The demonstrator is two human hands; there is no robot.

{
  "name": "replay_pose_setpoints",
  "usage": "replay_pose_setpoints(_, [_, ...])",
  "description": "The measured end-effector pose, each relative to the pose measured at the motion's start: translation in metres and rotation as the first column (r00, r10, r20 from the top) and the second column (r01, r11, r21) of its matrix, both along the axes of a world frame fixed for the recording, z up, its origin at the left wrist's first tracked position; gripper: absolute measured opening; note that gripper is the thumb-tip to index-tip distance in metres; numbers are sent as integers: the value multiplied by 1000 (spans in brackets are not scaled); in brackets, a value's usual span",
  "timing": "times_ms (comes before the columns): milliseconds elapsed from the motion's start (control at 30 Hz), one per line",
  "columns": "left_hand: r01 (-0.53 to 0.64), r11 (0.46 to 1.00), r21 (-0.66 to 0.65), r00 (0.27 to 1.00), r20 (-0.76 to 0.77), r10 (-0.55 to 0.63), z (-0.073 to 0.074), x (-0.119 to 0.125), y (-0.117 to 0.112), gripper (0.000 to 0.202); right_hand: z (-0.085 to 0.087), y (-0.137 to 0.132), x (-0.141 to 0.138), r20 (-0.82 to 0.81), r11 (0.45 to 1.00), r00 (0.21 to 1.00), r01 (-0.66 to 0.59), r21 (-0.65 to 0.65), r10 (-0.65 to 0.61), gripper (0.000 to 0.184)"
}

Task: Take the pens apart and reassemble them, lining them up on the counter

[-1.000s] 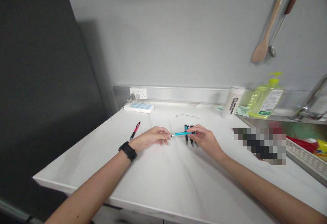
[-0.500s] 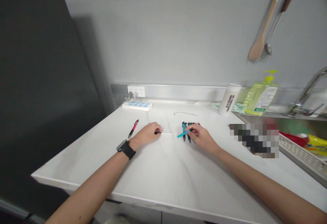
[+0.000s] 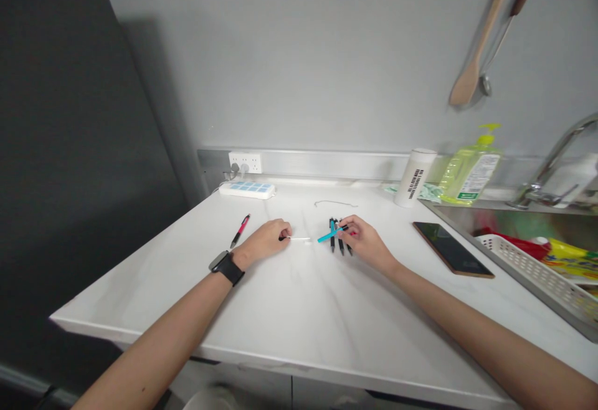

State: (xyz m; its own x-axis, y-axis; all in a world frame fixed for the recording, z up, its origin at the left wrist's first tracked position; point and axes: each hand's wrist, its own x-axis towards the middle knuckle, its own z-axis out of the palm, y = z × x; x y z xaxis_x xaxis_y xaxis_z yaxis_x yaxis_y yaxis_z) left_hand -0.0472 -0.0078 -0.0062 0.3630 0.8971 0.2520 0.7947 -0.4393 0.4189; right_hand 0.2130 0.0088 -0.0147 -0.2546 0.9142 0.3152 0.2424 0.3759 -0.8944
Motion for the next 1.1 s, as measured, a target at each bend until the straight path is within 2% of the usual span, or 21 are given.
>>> replay_pose_setpoints(100, [-53, 999, -13, 999, -5, 53, 0, -1, 0, 12, 2, 0, -1, -178, 961, 982, -114, -252, 70, 27])
replay_pose_setpoints(167, [-88, 996, -23, 996, -12, 88, 2, -1, -1, 12, 2, 1, -1, -253, 933, 964, -161, -322, 80, 25])
replay_pose_setpoints(400, [-113, 993, -37, 993, -28, 112, 5, 1, -4, 13, 2, 2, 3, -412, 863, 908, -267, -428, 77, 14])
replay_pose_setpoints(567, [-150, 988, -46, 989, -14, 150, -1, -2, 1, 12, 8, -5, 2, -417, 836, 899, -328, -440, 133, 24])
replay_pose_setpoints(867, [-174, 984, -22, 983, -62, 172, 0, -1, 1, 11, 11, -10, -1, -548, 711, 829, -451, -539, 111, 22])
replay_pose_setpoints(933, [-181, 983, -2, 980, -82, 181, 0, 1, 1, 12, 12, -11, -1, -563, 701, 819, -466, -540, 111, 18])
replay_pose_setpoints(1100, [-199, 980, 28, 973, -115, 201, -3, 2, 2, 14, 10, -10, -1, -590, 674, 797, -508, -537, 131, 26])
